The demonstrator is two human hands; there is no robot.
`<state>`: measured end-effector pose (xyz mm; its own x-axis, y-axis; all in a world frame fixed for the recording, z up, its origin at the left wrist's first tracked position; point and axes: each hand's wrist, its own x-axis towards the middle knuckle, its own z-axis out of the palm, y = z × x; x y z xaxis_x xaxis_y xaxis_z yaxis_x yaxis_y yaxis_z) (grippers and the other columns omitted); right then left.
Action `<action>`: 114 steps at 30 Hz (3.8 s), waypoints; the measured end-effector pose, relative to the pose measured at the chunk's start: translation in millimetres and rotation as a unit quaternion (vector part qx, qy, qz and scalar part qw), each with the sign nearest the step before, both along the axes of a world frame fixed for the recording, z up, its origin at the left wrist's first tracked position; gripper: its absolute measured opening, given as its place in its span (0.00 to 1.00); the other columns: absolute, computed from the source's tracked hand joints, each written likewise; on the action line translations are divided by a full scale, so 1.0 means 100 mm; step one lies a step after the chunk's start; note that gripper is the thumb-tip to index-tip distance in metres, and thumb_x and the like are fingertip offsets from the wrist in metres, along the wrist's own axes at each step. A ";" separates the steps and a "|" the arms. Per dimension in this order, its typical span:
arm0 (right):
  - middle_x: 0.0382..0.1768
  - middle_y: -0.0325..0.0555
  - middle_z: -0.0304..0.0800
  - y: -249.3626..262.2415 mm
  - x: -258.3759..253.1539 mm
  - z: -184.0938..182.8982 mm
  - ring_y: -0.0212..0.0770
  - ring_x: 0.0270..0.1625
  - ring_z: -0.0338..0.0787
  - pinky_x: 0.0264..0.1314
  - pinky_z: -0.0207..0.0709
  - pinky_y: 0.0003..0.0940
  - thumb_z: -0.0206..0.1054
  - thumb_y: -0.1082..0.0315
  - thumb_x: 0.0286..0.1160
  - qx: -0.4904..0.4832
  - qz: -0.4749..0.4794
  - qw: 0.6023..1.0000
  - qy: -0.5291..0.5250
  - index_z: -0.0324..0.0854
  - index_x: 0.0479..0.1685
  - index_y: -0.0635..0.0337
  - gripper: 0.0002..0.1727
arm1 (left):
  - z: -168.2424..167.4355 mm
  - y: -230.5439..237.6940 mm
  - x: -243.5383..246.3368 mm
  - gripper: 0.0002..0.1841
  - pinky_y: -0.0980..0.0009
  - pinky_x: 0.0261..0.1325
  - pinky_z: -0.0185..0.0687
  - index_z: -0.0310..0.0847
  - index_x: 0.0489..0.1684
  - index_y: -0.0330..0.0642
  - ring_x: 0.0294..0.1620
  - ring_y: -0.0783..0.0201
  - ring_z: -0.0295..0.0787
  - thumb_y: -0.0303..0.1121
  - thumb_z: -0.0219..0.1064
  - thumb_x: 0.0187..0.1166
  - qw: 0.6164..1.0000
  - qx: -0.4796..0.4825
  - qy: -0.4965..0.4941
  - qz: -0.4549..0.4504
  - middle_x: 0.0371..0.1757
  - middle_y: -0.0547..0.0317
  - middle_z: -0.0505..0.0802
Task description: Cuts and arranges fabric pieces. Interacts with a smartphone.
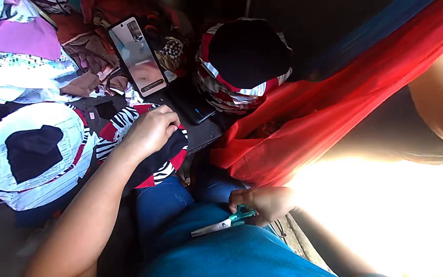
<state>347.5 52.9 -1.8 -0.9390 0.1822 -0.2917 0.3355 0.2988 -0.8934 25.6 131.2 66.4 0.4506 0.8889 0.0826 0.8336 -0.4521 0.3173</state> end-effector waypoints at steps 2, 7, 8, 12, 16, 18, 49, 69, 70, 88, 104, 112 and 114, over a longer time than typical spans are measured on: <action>0.35 0.53 0.85 0.01 -0.03 0.01 0.40 0.34 0.82 0.36 0.76 0.39 0.77 0.78 0.59 -0.032 -0.045 0.998 0.007 0.77 0.57 0.68 0.24 | -0.01 -0.01 0.00 0.04 0.42 0.59 0.83 0.89 0.42 0.31 0.53 0.42 0.90 0.20 0.68 0.78 1.000 0.008 -0.014 -0.001 0.51 0.40 0.91; 0.44 0.35 0.83 -0.05 -0.21 -0.05 0.17 0.41 0.82 0.44 0.78 0.16 0.67 0.72 0.69 -0.108 -0.208 0.957 0.174 0.70 0.65 0.68 0.23 | -0.05 -0.02 -0.05 0.05 0.42 0.59 0.82 0.92 0.43 0.35 0.56 0.42 0.90 0.23 0.69 0.78 0.999 0.019 -0.031 -0.025 0.52 0.41 0.92; 0.45 0.35 0.84 -0.08 -0.29 -0.03 0.16 0.41 0.82 0.45 0.78 0.16 0.66 0.72 0.71 -0.109 -0.242 0.945 0.190 0.71 0.65 0.68 0.22 | -0.06 -0.02 -0.06 0.06 0.42 0.61 0.82 0.92 0.44 0.36 0.57 0.43 0.90 0.23 0.69 0.78 0.999 0.019 -0.033 -0.030 0.53 0.42 0.92; 0.45 0.33 0.85 -0.17 -0.52 0.00 0.17 0.40 0.84 0.43 0.79 0.15 0.64 0.71 0.73 -0.116 -0.334 0.914 0.197 0.72 0.64 0.68 0.20 | -0.08 -0.02 -0.04 0.05 0.42 0.64 0.80 0.92 0.42 0.35 0.59 0.41 0.88 0.24 0.70 0.77 0.998 0.017 -0.044 -0.039 0.54 0.41 0.91; 0.45 0.34 0.85 -0.23 -0.59 -0.06 0.16 0.39 0.84 0.43 0.80 0.15 0.64 0.71 0.73 -0.110 -0.364 0.901 0.209 0.72 0.62 0.69 0.20 | -0.07 -0.02 -0.03 0.05 0.42 0.64 0.80 0.91 0.40 0.33 0.59 0.41 0.88 0.23 0.69 0.78 0.997 0.027 -0.049 -0.044 0.54 0.40 0.91; 0.45 0.36 0.85 -0.25 -0.61 -0.08 0.17 0.42 0.85 0.47 0.80 0.16 0.64 0.72 0.71 -0.088 -0.381 0.897 0.207 0.71 0.61 0.71 0.20 | -0.08 -0.02 -0.04 0.05 0.43 0.63 0.81 0.91 0.41 0.33 0.59 0.41 0.89 0.23 0.68 0.78 0.997 0.036 -0.053 -0.044 0.54 0.40 0.91; 0.65 0.50 0.82 0.24 -1.19 0.14 0.26 0.50 0.86 0.51 0.82 0.20 0.68 0.75 0.65 -0.007 -0.464 0.860 0.214 0.82 0.63 0.68 0.22 | -0.12 0.04 -0.07 0.04 0.45 0.63 0.80 0.87 0.38 0.32 0.57 0.40 0.88 0.23 0.66 0.79 0.995 0.063 -0.057 -0.059 0.49 0.40 0.91; 0.55 0.52 0.82 -0.25 -0.96 -0.19 0.23 0.46 0.84 0.49 0.80 0.17 0.64 0.75 0.65 0.032 -0.445 0.839 0.311 0.72 0.60 0.79 0.23 | -0.26 -0.34 -0.01 0.15 0.39 0.69 0.75 0.89 0.61 0.39 0.70 0.39 0.83 0.34 0.61 0.85 0.996 0.091 -0.016 0.010 0.66 0.44 0.90; 0.55 0.53 0.81 -0.26 -0.97 -0.19 0.23 0.46 0.84 0.49 0.80 0.17 0.64 0.76 0.65 0.031 -0.443 0.840 0.311 0.72 0.60 0.79 0.23 | -0.27 -0.35 0.01 0.19 0.38 0.74 0.73 0.86 0.66 0.38 0.75 0.39 0.81 0.38 0.58 0.88 0.996 0.086 -0.010 0.007 0.72 0.43 0.87; 0.64 0.35 0.84 -0.28 -0.76 -0.38 0.27 0.56 0.86 0.58 0.82 0.26 0.66 0.59 0.80 -0.193 -0.301 0.866 0.349 0.72 0.74 0.62 0.26 | 0.42 -0.46 -0.88 0.18 0.27 0.71 0.68 0.82 0.67 0.28 0.71 0.28 0.81 0.29 0.52 0.91 0.973 0.068 -0.045 0.214 0.68 0.28 0.86; 0.40 0.36 0.89 -0.18 -1.34 -0.09 0.28 0.39 0.90 0.48 0.86 0.28 0.57 0.77 0.72 -0.261 -0.462 0.792 0.301 0.75 0.59 0.67 0.16 | 0.25 -0.01 -0.76 0.17 0.35 0.73 0.69 0.80 0.68 0.28 0.67 0.32 0.82 0.30 0.58 0.90 0.962 -0.083 -0.002 0.259 0.61 0.30 0.88; 0.42 0.36 0.90 -0.09 -1.07 0.01 0.31 0.44 0.92 0.56 0.88 0.34 0.57 0.74 0.73 -0.255 -0.450 0.802 0.298 0.77 0.58 0.64 0.15 | 0.05 -1.51 -0.52 0.26 0.38 0.46 0.85 0.84 0.51 0.26 0.37 0.42 0.93 0.47 0.55 0.91 0.894 -0.038 -0.166 0.414 0.36 0.37 0.92; 0.42 0.36 0.88 -0.05 -1.08 0.04 0.30 0.43 0.90 0.55 0.87 0.33 0.57 0.74 0.73 -0.240 -0.456 0.809 0.283 0.76 0.58 0.65 0.15 | -0.17 -1.68 -0.41 0.23 0.56 0.41 0.89 0.82 0.53 0.26 0.32 0.56 0.93 0.44 0.55 0.91 0.863 -0.071 -0.230 0.443 0.35 0.45 0.92</action>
<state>239.1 48.3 2.5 -0.4868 0.8672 -0.1052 -0.2819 -0.2700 -0.9207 -15.2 -36.6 49.8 -0.4636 0.8835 -0.0674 0.6031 0.3704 0.7065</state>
